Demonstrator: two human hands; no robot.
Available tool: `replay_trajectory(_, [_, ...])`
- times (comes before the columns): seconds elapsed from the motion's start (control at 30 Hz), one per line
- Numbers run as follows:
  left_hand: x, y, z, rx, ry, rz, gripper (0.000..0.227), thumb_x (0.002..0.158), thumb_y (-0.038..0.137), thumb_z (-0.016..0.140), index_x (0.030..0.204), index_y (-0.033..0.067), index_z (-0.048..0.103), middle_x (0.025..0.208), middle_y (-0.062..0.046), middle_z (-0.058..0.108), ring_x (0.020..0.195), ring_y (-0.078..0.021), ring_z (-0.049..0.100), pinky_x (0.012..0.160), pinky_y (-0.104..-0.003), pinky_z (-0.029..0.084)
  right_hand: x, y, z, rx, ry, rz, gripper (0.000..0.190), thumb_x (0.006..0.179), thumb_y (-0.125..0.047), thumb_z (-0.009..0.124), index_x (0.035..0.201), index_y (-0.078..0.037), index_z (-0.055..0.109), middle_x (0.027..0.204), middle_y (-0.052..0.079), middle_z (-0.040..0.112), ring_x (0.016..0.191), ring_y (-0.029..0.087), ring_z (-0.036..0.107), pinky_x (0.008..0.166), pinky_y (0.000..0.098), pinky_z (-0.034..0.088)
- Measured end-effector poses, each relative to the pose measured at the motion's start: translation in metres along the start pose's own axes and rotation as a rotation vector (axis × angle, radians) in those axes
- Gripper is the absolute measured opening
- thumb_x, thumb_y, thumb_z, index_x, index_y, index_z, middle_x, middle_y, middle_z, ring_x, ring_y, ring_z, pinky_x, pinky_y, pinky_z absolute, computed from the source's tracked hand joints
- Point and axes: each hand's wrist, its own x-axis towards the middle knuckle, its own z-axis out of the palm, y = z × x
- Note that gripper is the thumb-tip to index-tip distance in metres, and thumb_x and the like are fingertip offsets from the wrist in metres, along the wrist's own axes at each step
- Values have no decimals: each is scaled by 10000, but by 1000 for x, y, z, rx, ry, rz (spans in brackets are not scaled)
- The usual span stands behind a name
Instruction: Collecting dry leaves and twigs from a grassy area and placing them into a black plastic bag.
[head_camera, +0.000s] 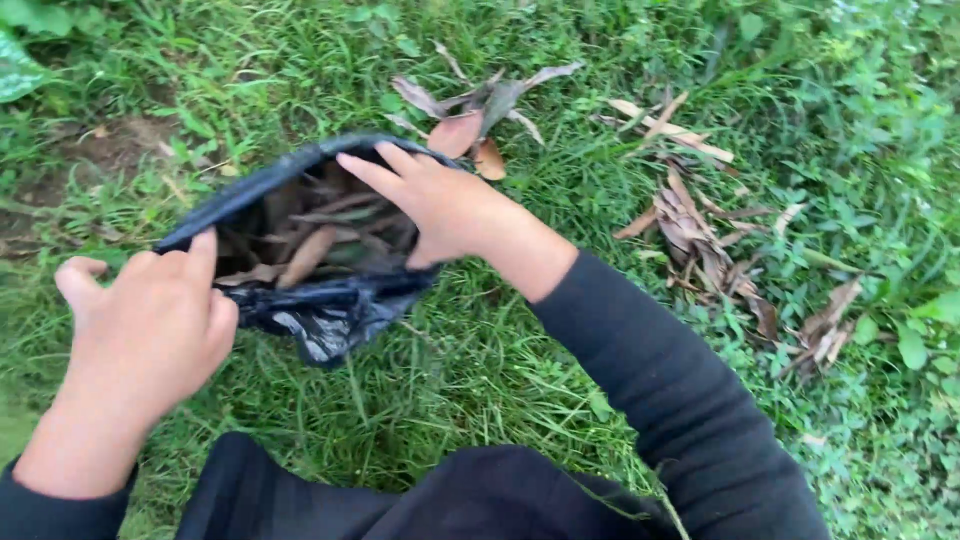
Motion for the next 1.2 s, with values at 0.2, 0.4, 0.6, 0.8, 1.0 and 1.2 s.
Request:
replay_trajectory(0.2, [31, -13, 45, -240, -161, -75, 772, 782, 208, 448, 1523, 42, 312, 793, -123, 765, 727, -334, 720, 762, -465, 311, 82, 31, 22, 454, 494, -290, 235, 933, 15, 582, 1143, -35, 673, 1074, 111, 731, 1005, 207, 714, 893, 323, 587])
replay_trajectory(0.4, [66, -12, 87, -436, -153, 135, 596, 876, 247, 492, 1442, 64, 452, 805, -83, 726, 834, -267, 698, 972, -648, 233, 58, 136, 121, 99, 558, 78, 166, 835, -58, 639, 888, -203, 701, 856, -47, 704, 838, 160, 677, 903, 355, 466])
replay_trajectory(0.6, [114, -29, 92, -631, 129, 418, 381, 897, 96, 499, 1265, 83, 598, 901, -39, 640, 1014, -216, 595, 1023, -634, 182, 25, 104, 91, -95, 4, 132, 180, 824, -28, 588, 929, -114, 706, 786, 0, 647, 722, 148, 620, 705, 278, 540])
replay_trajectory(0.8, [152, -31, 48, -714, 189, 578, 279, 852, -20, 561, 1109, 24, 661, 1139, -168, 592, 1218, -327, 497, 1016, -684, 196, 32, 88, 99, -327, -99, 21, 169, 788, -147, 583, 924, -106, 675, 838, 22, 600, 761, 197, 564, 617, 333, 493])
replay_trajectory(1.0, [191, 21, 49, -649, 250, 495, 245, 738, -19, 681, 979, 20, 654, 1435, -288, 410, 1408, -437, 303, 1014, -734, 192, 65, 82, 94, -461, -105, 58, 653, 717, -295, 768, 1280, -44, 551, 1242, 127, 551, 1169, 270, 491, 914, 354, 451])
replay_trajectory(1.2, [199, 69, 68, -663, 395, 475, 225, 754, -19, 676, 972, 24, 636, 1310, -254, 502, 1305, -395, 417, 971, -628, 290, 65, 143, 142, -318, 7, -59, 641, 769, -302, 644, 1316, 7, 520, 1275, 153, 544, 1137, 286, 515, 863, 374, 442])
